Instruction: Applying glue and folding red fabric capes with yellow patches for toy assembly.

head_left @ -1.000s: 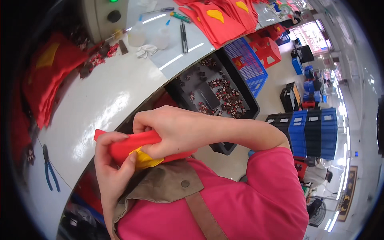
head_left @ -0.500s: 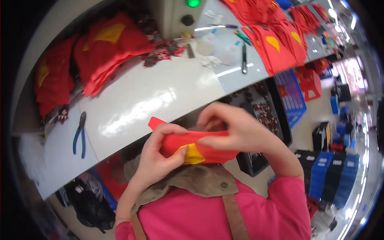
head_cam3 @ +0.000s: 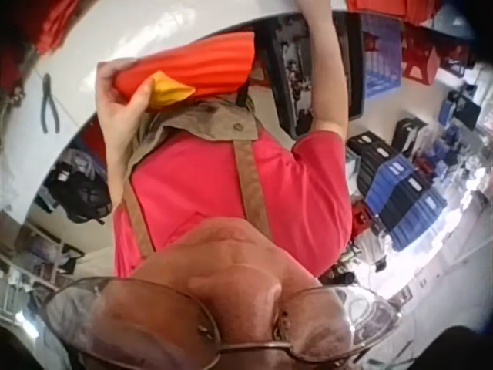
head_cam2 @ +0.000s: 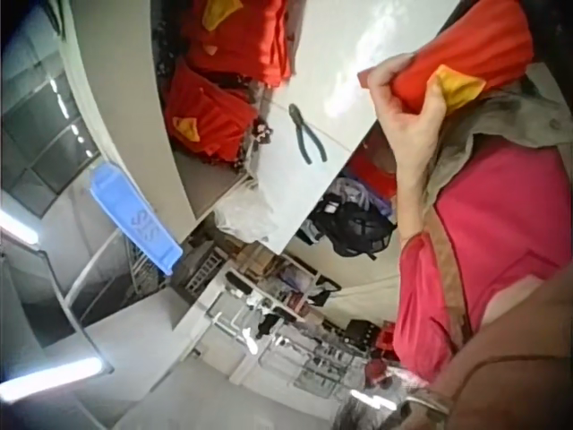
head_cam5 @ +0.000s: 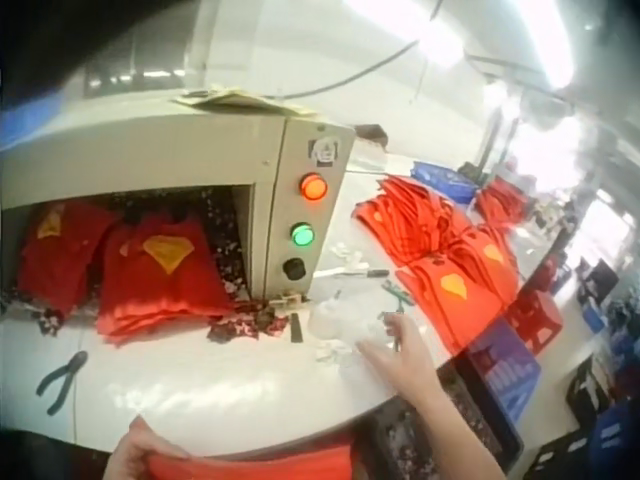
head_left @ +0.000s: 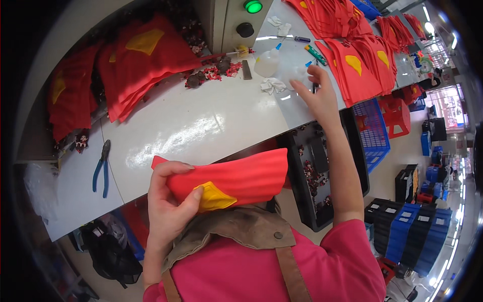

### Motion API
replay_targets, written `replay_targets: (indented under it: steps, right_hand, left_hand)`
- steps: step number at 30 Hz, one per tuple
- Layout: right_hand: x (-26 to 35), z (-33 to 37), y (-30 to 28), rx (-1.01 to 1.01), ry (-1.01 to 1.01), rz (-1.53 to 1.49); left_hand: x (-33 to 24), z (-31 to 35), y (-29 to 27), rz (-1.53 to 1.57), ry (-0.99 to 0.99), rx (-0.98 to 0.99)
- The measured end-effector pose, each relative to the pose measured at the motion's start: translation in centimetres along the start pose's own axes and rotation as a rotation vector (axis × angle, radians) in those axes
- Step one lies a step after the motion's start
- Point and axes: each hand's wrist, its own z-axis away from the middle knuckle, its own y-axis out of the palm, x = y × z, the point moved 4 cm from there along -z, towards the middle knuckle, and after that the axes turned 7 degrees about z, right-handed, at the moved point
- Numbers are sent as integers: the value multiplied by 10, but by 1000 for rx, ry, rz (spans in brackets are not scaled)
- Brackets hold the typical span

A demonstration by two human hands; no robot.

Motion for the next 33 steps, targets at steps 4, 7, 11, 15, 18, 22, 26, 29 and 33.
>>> replay_targets:
  steps: [4, 7, 11, 15, 18, 22, 26, 29, 33]
  right_hand:
    - [-1, -32, 11, 147, 86, 43]
    - [-23, -53, 19, 98, 83, 161]
    - [-43, -58, 23, 90, 61, 239]
    - [-16, -39, -6, -128, -143, 91]
    - [32, -21, -4, -40, -62, -45]
    - [39, -17, 45, 138, -113, -97]
    - [46, -21, 62, 395, -9, -94]
    - [38, -26, 64, 423, 12, -86]
    - [38, -16, 43, 436, -2, -52]
  left_hand:
    - [-4, 3, 3, -10, -2, -22]
    - [-5, 7, 2, -12, -1, -42]
    - [-2, 7, -2, -31, 15, -51]
    - [3, 9, -12, -202, 85, -62]
    - [5, 5, -10, -167, 79, -71]
    - [12, 9, -7, -132, 104, 6]
    - [14, 19, -8, -153, 94, 7]
    - [14, 20, -8, -153, 80, 25]
    - [16, 19, -7, -146, 69, 52]
